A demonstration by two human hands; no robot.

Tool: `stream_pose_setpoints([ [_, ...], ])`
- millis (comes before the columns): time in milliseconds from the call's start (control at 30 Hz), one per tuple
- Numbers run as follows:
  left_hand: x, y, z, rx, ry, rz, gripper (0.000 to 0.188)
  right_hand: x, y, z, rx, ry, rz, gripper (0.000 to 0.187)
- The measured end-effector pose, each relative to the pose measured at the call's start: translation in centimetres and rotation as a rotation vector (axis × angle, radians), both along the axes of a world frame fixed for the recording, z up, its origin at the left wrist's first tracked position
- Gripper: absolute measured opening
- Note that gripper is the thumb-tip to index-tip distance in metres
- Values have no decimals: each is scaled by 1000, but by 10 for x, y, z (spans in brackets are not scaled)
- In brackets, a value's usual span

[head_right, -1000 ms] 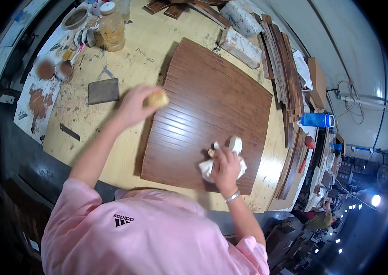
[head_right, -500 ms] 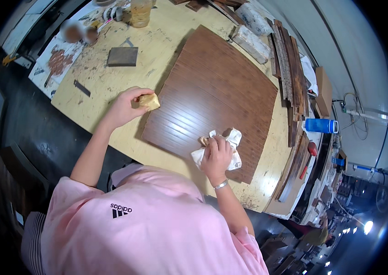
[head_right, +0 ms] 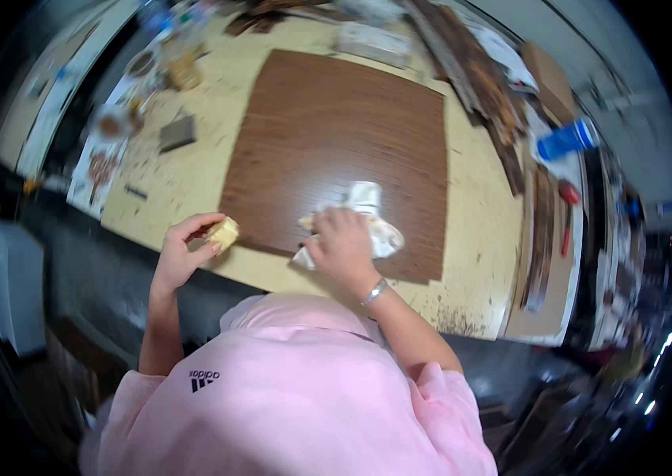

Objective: The person wipes a slatted wood panel with a white cloth, applies a substance with a sponge, and then stacks the panel on top of others on a workbench.

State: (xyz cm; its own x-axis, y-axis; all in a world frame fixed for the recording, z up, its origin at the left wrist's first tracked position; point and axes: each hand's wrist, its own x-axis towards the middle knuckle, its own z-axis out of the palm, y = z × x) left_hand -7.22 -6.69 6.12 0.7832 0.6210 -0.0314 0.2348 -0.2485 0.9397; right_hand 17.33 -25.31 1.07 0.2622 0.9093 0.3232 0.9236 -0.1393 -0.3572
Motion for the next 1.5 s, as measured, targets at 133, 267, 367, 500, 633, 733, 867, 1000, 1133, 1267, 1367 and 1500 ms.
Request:
stream_pose_setpoints([
  [133,81,-9,16,-144,-97,-88,41,9,-27,-6,-82,84,15,25],
  [267,190,-47,36,76,-19,-371,39,13,-53,-6,91,103,-6,30],
  [367,265,-100,26,414,32,-580,34,11,-58,-20,56,150,42,33],
  [500,322,-187,-4,751,-35,-948,36,4,-46,-56,133,514,9,26],
  [633,349,-237,-13,882,-12,-1279,30,5,-46,-70,330,1122,132,37],
  [733,382,-231,-18,1000,92,-1280,26,1,-19,-80,218,811,19,34],
  [867,407,-206,-13,1036,123,-1081,29,13,-46,-59,186,154,152,28],
  [1000,384,-231,-4,835,-7,-1326,20,15,-43,-45,366,1249,4,29],
  [1133,402,-206,-14,936,94,-1244,22,20,-51,-53,318,335,129,26],
  [1267,465,-153,-22,1131,78,-1096,31,36,-53,-46,261,400,130,17],
  [1367,502,-113,-18,1236,155,-979,31,21,-44,-57,331,534,111,18],
  [1500,552,-62,-25,1246,269,-872,38,23,-43,-50,199,326,122,21],
])
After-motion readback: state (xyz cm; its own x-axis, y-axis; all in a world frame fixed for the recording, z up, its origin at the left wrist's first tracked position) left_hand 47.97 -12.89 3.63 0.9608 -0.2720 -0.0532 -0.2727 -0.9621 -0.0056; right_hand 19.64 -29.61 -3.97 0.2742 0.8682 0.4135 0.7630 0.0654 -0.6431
